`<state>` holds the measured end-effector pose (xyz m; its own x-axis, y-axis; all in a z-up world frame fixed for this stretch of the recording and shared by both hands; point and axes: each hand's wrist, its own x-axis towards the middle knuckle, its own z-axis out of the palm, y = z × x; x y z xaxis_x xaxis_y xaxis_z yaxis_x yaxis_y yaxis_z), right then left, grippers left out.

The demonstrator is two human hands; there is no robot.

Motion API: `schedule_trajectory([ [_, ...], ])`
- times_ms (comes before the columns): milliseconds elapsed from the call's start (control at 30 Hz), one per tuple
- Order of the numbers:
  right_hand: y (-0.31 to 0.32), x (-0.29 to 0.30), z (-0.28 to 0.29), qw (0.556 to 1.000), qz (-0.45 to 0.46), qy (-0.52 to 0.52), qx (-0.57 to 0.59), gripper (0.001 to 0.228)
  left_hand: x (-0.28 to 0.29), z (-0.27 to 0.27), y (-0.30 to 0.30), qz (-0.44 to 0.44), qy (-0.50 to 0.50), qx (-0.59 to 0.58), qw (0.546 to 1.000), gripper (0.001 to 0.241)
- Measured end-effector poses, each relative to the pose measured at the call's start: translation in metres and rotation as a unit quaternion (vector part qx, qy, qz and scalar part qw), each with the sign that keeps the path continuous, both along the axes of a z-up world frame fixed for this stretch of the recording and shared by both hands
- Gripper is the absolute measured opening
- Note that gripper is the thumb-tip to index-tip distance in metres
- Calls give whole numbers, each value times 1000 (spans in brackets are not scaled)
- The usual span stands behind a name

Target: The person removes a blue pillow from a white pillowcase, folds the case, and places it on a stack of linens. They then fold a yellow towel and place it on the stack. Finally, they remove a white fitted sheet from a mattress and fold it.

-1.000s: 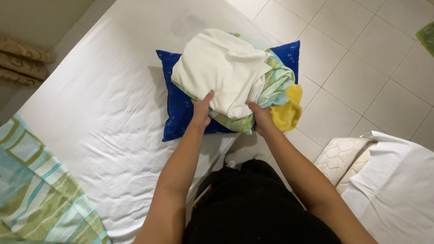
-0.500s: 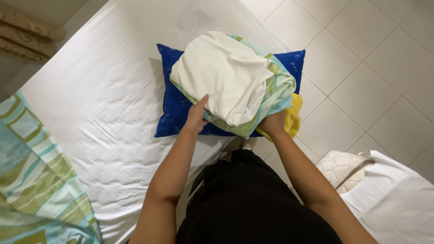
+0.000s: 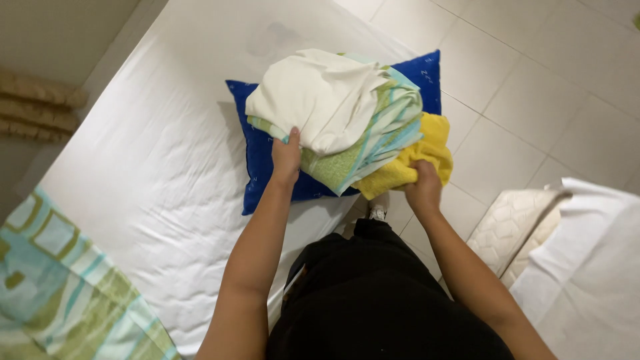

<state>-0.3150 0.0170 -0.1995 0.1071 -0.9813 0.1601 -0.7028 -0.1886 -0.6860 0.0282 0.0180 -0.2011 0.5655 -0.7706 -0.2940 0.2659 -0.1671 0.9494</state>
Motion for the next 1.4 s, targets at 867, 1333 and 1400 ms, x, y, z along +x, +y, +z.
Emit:
schedule_trajectory([
  [867,229,-178,178,928,-210,-265,-156,17,-227,-20,111,-476,-349,-128,797,65],
  [1333,318,-250,195,913,-323,-231,91,16,-386,96,214,-441,-215,-166,855,73],
  [1400,323,-253,183,980,-196,-19,-13,30,-400,193,252,-612,-134,-316,712,82],
])
